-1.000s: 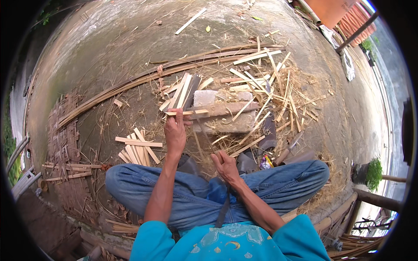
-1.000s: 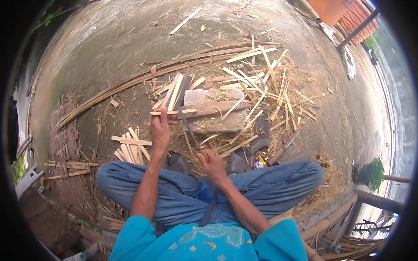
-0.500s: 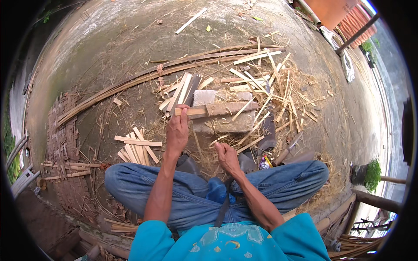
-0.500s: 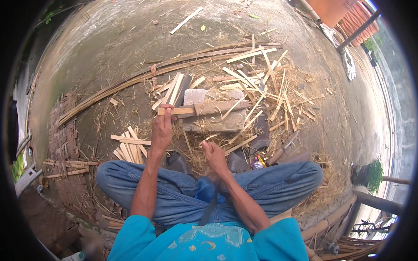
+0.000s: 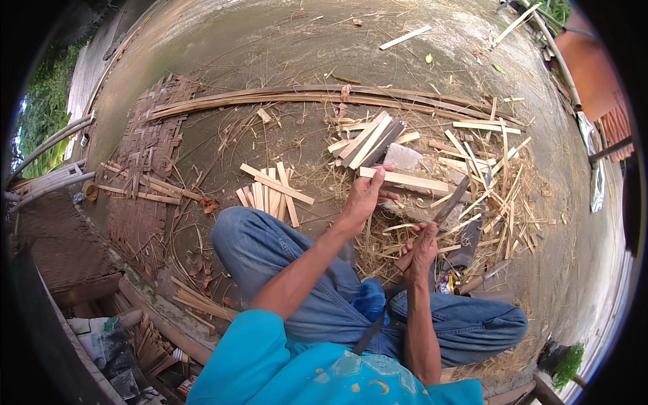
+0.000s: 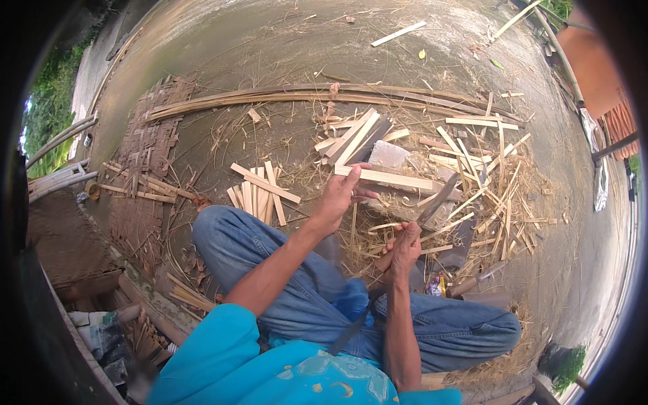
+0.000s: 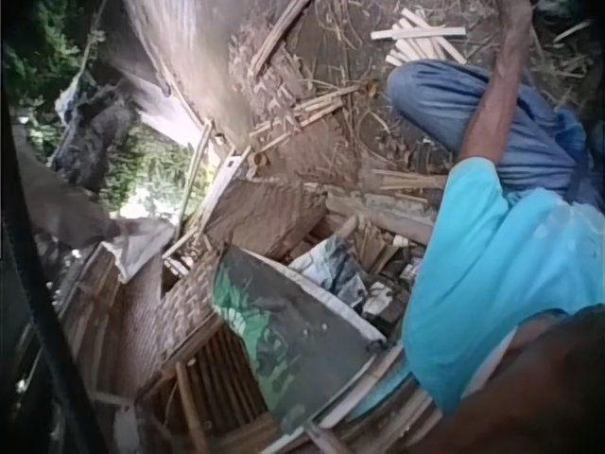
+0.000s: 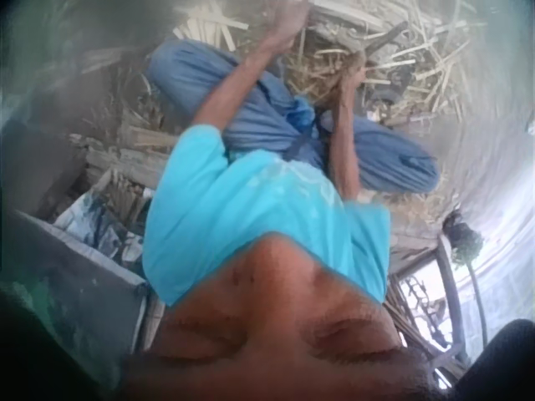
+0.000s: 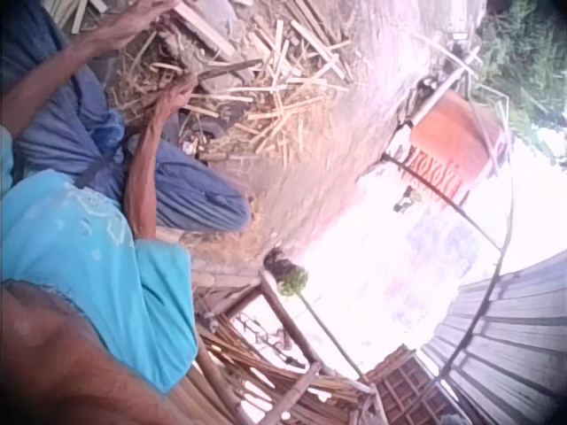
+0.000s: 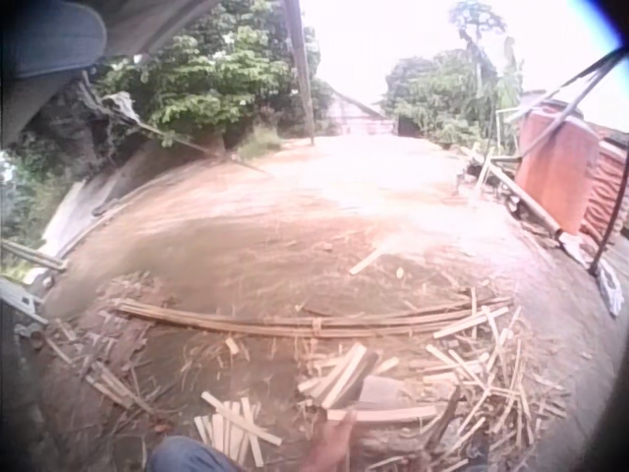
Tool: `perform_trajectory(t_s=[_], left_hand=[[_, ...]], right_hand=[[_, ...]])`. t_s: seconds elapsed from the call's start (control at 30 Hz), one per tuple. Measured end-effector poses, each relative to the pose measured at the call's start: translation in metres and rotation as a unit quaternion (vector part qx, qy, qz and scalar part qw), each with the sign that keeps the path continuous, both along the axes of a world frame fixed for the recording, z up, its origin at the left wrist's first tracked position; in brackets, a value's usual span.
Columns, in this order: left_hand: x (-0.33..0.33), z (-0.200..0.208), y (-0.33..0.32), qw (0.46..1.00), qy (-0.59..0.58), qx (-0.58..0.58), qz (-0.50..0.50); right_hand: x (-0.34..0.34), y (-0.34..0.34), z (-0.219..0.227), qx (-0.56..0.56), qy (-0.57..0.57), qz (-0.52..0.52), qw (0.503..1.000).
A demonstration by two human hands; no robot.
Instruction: The person sits cross-legged on the ground and uses a machete to split small pieces of wood on a wooden block. They repeatedly position the wood, strike it with the machete, and separate the resulting slats, accumulating a pile of split wood pieces.
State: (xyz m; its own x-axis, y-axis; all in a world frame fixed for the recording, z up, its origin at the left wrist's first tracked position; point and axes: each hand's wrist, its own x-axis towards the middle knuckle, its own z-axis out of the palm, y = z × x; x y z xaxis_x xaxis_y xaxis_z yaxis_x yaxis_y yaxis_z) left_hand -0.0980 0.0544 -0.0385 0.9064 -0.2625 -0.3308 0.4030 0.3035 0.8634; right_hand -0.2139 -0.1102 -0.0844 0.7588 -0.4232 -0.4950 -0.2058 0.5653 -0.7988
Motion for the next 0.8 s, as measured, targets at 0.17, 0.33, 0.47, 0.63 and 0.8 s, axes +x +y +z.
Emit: perform_trajectory(t_s=[0.17,0.33,0.47,0.63,0.8], left_hand=[[-0.018,-0.013,-0.015,0.978,0.126,-0.126,-0.11],[-0.016,0.019,-0.018,0.954,0.197,-0.044,-0.219],[-0.004,0.013,-0.006,0.951,0.094,0.062,-0.288],[0.012,0.032,0.002,0.989,-0.021,0.105,-0.103],[0.011,0.032,-0.004,0.971,-0.118,0.162,-0.13]], right_hand=[[0.046,-0.02,0.027,-0.009,-0.086,-0.111,0.99],[0.065,-0.042,0.049,-0.107,-0.067,-0.1,0.987],[0.067,-0.046,0.058,-0.229,-0.055,-0.012,0.972],[0.055,-0.037,0.069,-0.299,-0.009,0.15,0.942],[0.053,-0.022,0.052,-0.346,-0.05,0.22,0.911]])
